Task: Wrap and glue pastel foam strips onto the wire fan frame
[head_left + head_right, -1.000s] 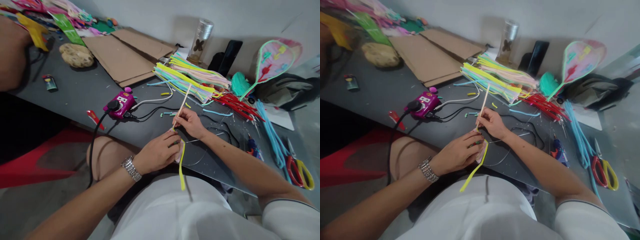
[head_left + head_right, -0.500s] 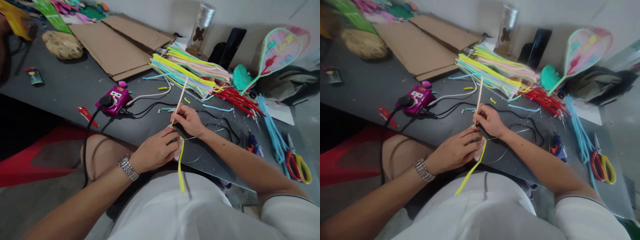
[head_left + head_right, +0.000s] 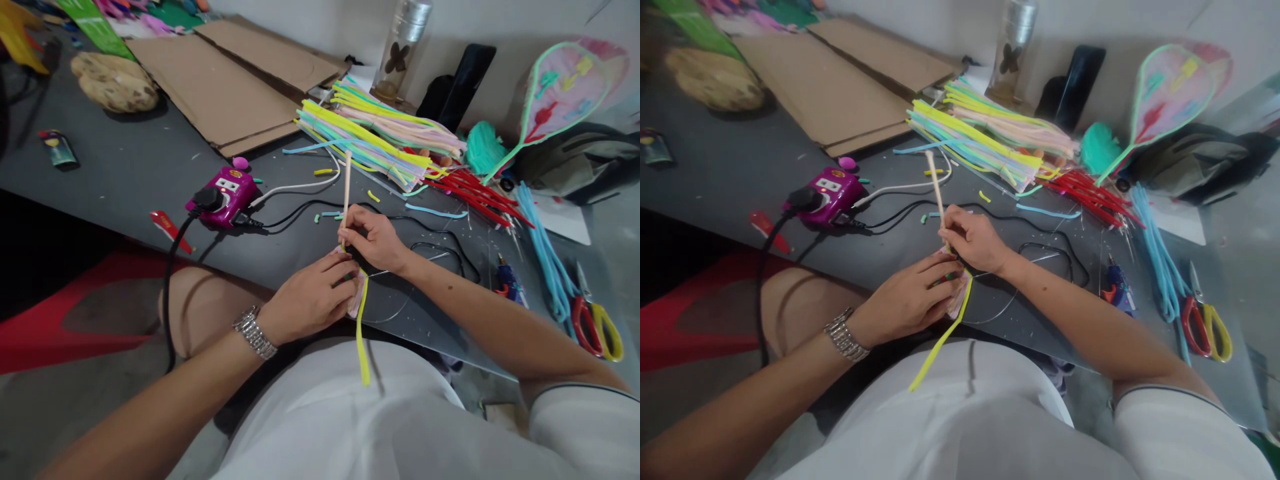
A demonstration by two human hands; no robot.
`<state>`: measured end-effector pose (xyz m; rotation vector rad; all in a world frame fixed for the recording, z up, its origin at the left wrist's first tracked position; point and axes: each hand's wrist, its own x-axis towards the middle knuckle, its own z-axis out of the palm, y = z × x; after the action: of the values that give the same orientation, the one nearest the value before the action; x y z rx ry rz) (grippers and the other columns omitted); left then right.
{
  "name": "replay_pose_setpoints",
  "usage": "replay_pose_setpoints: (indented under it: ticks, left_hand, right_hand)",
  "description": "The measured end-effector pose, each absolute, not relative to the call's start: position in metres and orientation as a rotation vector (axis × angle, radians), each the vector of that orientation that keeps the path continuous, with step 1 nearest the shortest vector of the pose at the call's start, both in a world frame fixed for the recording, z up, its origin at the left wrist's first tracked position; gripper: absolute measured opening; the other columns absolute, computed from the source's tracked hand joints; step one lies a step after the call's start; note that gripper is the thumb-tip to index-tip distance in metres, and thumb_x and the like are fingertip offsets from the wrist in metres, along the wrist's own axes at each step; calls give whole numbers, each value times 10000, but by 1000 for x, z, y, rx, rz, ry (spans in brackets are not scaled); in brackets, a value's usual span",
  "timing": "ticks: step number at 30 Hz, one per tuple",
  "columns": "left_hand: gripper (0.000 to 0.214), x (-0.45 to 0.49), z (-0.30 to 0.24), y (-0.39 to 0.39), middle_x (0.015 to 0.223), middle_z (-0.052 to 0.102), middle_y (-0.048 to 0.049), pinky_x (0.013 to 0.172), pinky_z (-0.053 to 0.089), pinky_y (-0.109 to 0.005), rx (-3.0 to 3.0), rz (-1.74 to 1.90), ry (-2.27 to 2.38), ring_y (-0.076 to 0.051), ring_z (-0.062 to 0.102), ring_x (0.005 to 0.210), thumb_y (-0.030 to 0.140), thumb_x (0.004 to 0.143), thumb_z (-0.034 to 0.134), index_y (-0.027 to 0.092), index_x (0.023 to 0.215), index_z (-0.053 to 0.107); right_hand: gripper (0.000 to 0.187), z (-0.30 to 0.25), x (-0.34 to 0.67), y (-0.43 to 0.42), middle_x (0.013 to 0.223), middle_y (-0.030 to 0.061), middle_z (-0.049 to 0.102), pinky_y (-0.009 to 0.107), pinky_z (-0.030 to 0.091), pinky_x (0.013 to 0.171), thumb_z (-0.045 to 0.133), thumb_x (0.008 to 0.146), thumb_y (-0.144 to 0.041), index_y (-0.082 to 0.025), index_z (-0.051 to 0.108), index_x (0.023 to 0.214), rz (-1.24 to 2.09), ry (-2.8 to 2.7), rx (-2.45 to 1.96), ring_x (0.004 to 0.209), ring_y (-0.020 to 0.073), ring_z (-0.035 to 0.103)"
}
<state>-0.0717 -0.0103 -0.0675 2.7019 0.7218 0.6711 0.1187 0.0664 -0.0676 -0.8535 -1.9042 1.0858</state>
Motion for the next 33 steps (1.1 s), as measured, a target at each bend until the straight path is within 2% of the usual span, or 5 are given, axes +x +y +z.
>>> replay_pose_setpoints:
  ticks: [6,19,23,28,33]
  left_hand:
    - [176,-71,-67,-10,1210,673,-129,1210,440,-495,2703,672,710,-227,606,1232,142,957,557,151,1098,662]
    - [184,-72,-68,-11,1260,667,-132,1201,453,-503,2690,682,724,-248,569,1297,144,946,578,154,1103,673]
    - [200,-71,-68,-11,1245,677,-130,1197,459,-504,2720,683,717,-251,582,1277,147,958,565,144,1127,672]
    - [208,-70,-69,-11,1248,678,-147,1181,476,-517,2722,727,708,-256,600,1259,150,955,588,136,1150,660]
    - [252,-73,-68,-12,1316,642,-185,1222,421,-537,2714,645,683,-288,547,1344,170,951,600,107,1193,633]
  right_hand:
    - [364,-68,118,68,700,-41,602,267,534,622,664,915,-525,-233,474,809,1288,-1656,-946,629,113,601]
    - [299,-74,115,67,773,-28,543,274,479,611,619,957,-419,-223,482,778,1098,-1851,-890,611,102,545]
    - [356,-63,116,69,696,-37,585,269,489,582,685,906,-479,-226,481,760,1202,-1763,-935,577,111,562]
    - [365,-31,139,24,736,-4,700,234,481,523,701,901,-543,-215,558,833,1209,-1377,-1140,582,113,627]
    - [244,-42,153,-43,773,8,691,246,522,571,741,897,-417,-206,674,793,965,-1309,-1303,644,126,635]
